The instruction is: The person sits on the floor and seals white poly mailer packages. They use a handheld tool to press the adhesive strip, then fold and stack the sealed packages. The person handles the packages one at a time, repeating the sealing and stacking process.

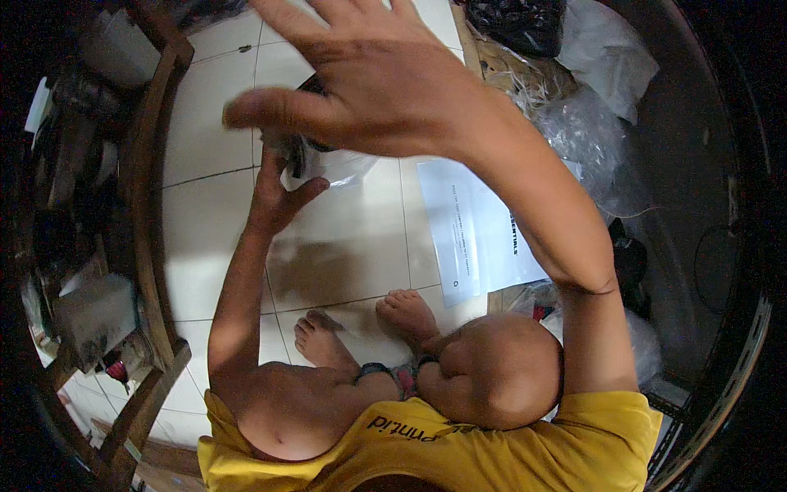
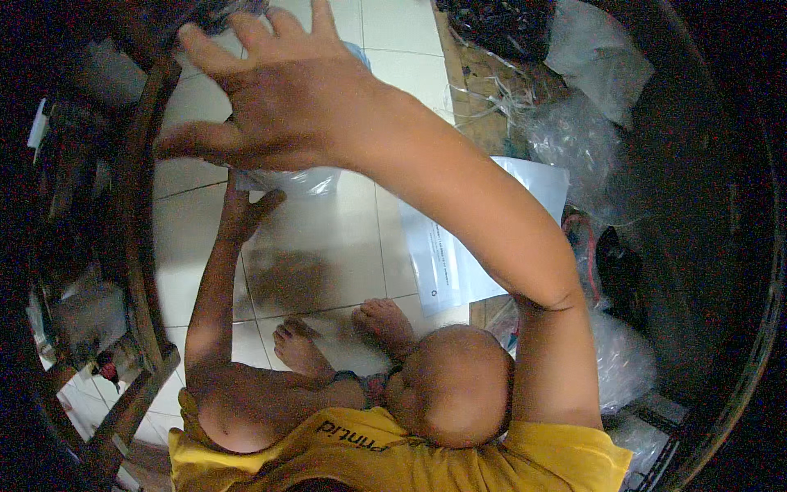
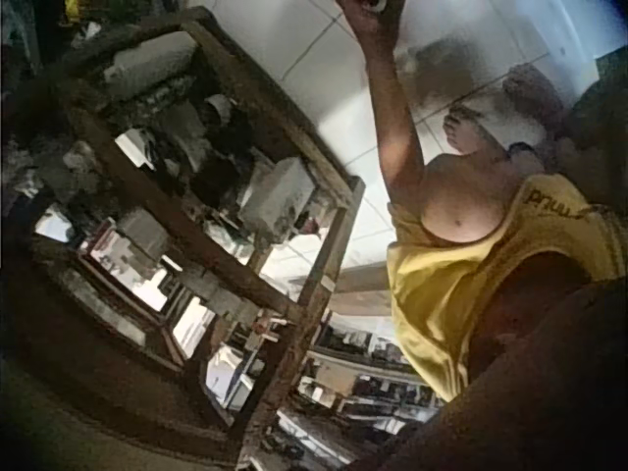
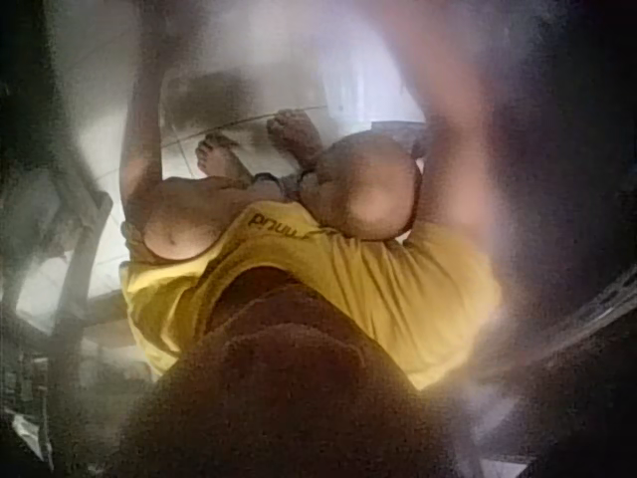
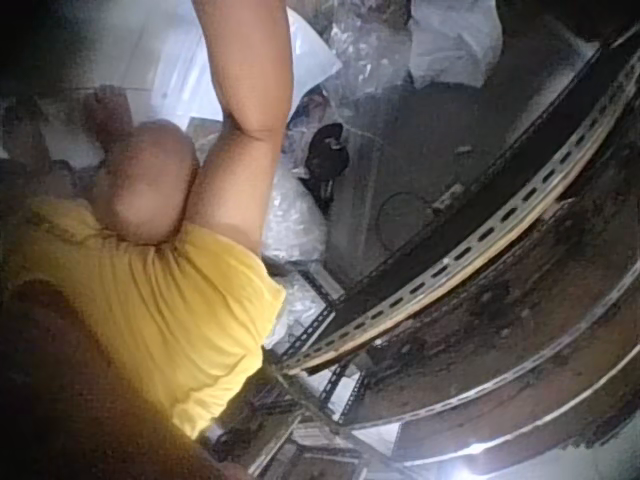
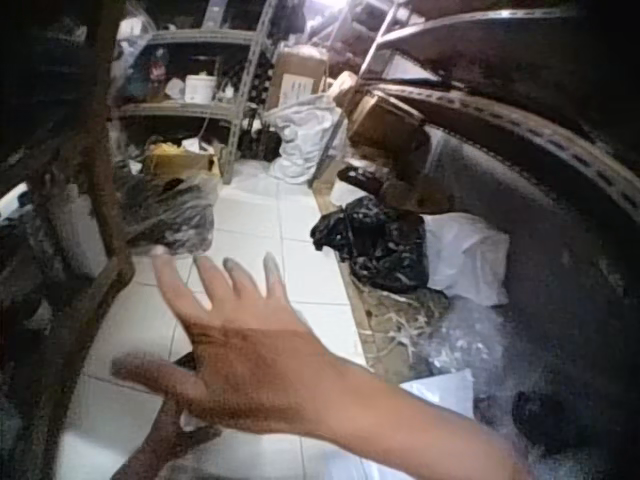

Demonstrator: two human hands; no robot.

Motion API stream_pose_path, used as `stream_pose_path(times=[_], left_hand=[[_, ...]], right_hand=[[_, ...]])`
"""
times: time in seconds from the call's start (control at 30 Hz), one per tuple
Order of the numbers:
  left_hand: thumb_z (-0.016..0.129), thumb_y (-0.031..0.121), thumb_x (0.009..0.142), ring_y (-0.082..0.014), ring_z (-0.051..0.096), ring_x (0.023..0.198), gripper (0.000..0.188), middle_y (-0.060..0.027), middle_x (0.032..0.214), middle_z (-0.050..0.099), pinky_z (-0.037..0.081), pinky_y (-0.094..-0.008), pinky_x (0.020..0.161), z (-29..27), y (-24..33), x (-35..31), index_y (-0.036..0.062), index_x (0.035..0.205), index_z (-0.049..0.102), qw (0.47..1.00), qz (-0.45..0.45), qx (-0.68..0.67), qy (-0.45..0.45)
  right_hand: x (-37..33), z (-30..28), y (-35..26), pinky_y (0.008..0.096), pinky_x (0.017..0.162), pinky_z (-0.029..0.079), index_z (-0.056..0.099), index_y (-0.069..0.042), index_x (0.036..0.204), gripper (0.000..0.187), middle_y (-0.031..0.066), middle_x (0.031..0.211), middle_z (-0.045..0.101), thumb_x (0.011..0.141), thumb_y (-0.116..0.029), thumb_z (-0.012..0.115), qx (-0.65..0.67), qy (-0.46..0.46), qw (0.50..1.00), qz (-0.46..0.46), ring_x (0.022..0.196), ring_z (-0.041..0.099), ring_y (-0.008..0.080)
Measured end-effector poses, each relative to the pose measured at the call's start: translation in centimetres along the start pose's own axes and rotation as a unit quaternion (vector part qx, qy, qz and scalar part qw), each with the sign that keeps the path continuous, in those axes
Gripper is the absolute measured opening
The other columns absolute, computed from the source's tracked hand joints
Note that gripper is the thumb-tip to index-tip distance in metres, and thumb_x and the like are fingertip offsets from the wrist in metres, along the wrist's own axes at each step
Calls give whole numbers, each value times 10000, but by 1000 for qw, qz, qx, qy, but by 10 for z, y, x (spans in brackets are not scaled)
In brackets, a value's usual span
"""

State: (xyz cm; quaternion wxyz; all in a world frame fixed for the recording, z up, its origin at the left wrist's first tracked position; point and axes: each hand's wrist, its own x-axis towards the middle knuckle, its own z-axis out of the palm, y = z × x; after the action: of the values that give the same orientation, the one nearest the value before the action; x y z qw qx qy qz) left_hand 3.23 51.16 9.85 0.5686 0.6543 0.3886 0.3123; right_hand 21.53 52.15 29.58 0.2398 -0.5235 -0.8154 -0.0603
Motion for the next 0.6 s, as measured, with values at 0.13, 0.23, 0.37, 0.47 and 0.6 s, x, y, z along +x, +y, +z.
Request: stream_pose_path(times=[0.13,0.23,0.37,0.47,0.6], left_hand=[[868,292,737,-309,450,1330,975,-156,1414,485,346,-443,1118,-16,6,8,65,1481,281,998,-1,44,-41],[862,311,739,-304,468,1313,942,-161,1385,513,351,-423,1112,-17,14,9,63,1465,316,991,-21,111,-67],[835,264,751,-294,504,1274,884,-173,1352,541,369,-404,1095,-26,38,15,58,1455,342,985,-31,144,-88],[781,171,763,-300,512,1277,855,-187,1361,538,373,-406,1099,-37,6,33,60,1479,328,963,-35,202,-173],[726,107,774,-303,478,1324,845,-199,1380,528,347,-399,1127,-33,0,43,67,1504,302,989,-12,72,-128]], right_hand=[[5,8,-8,683,1073,234,375,-127,1496,957,269,1366,506,822,-803,446,3,-58,998,2,1273,478,468],[1,10,-1,682,1075,237,385,-104,1486,953,271,1370,498,821,-780,486,7,-27,999,-35,1282,471,454],[15,-9,-2,688,1091,207,385,-98,1486,947,278,1405,464,825,-764,504,57,-44,997,-26,1322,436,442],[2,16,5,702,1092,184,368,-109,1499,949,282,1402,463,824,-761,508,2,-77,996,-35,1325,432,442],[14,-50,11,448,990,382,469,-56,1305,538,159,1198,539,922,-412,594,121,130,984,11,1110,524,286]])
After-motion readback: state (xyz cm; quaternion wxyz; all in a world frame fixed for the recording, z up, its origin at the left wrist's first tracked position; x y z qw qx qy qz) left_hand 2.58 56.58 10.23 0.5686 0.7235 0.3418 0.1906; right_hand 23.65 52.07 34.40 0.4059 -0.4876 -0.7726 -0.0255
